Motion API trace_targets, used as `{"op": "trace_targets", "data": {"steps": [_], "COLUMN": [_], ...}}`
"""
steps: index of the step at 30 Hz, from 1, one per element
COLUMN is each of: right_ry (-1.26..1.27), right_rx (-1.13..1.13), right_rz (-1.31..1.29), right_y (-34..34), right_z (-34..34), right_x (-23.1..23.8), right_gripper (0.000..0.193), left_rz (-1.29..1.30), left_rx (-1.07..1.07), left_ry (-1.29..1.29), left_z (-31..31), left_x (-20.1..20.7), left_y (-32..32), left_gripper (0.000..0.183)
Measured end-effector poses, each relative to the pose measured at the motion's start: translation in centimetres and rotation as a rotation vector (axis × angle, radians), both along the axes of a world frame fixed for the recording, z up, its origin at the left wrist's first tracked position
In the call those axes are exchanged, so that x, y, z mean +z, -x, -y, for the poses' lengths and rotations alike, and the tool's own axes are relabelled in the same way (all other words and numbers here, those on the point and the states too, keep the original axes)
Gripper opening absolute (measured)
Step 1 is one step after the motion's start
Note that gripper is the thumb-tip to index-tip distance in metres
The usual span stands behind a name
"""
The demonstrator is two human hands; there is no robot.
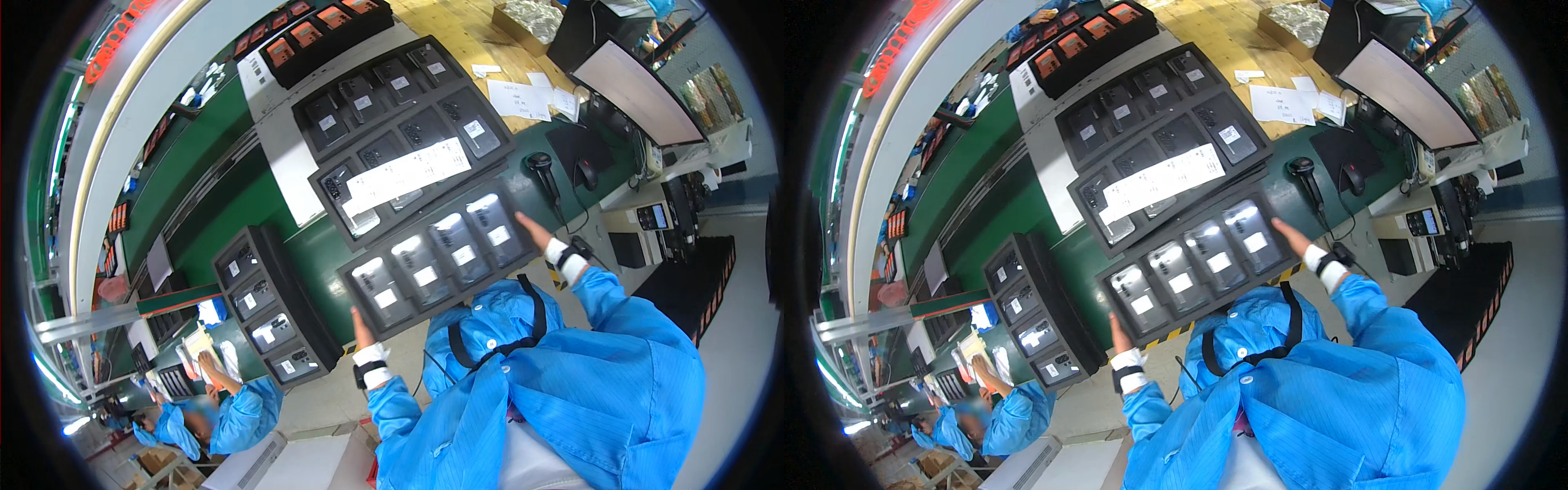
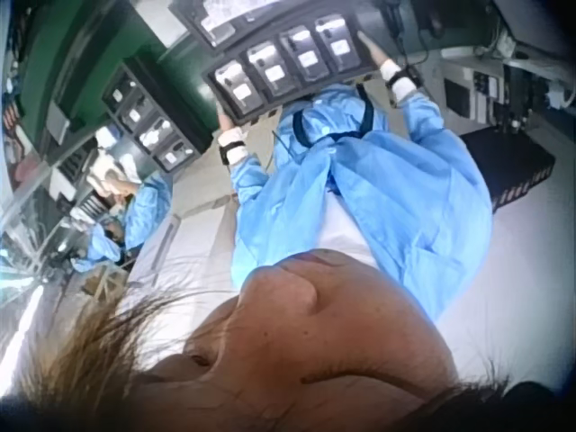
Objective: Scanning a barcode on a paper slip and then applying labels to mobile phones in an assembly line.
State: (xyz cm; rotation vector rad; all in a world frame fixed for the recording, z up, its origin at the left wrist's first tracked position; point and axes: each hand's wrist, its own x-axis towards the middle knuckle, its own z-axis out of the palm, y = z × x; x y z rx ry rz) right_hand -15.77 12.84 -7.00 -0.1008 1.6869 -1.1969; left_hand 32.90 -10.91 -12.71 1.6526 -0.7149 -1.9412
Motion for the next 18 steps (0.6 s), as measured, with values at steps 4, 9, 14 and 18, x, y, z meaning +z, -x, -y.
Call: {"op": "trace_targets", "data": {"steps": [4,9,14,18], "right_ry": [0.067,0.069,0.054,0.022], "right_rx": [0.169,-0.015,-0.205,-0.089], "right_rz": [0.087,0.259,0.354,0.119], "right_y": [-2.9,-2.6,-0.4,1.1], "right_z": [2.6,2.9,0.7,0.2], "right_x": [-2.4,-0.3,0.1,1.4], "right_gripper": [0.087,0.074,0.075,0.083], "left_rz": [-0.211,-0.174,-0.178,-0.129], "left_rx": [0.033,0.015,-0.005,-0.030], "left_ry": [-0.090,-0.077,-0.072,-0.042], "left_z": [2.6,2.0,1.7,1.0], "left_x": [3.5,2.6,2.9,2.5], "left_y": [-2.5,-2.3,1.3,3.9], "left_gripper": [0.071,0.073,0.072,0.077]}}
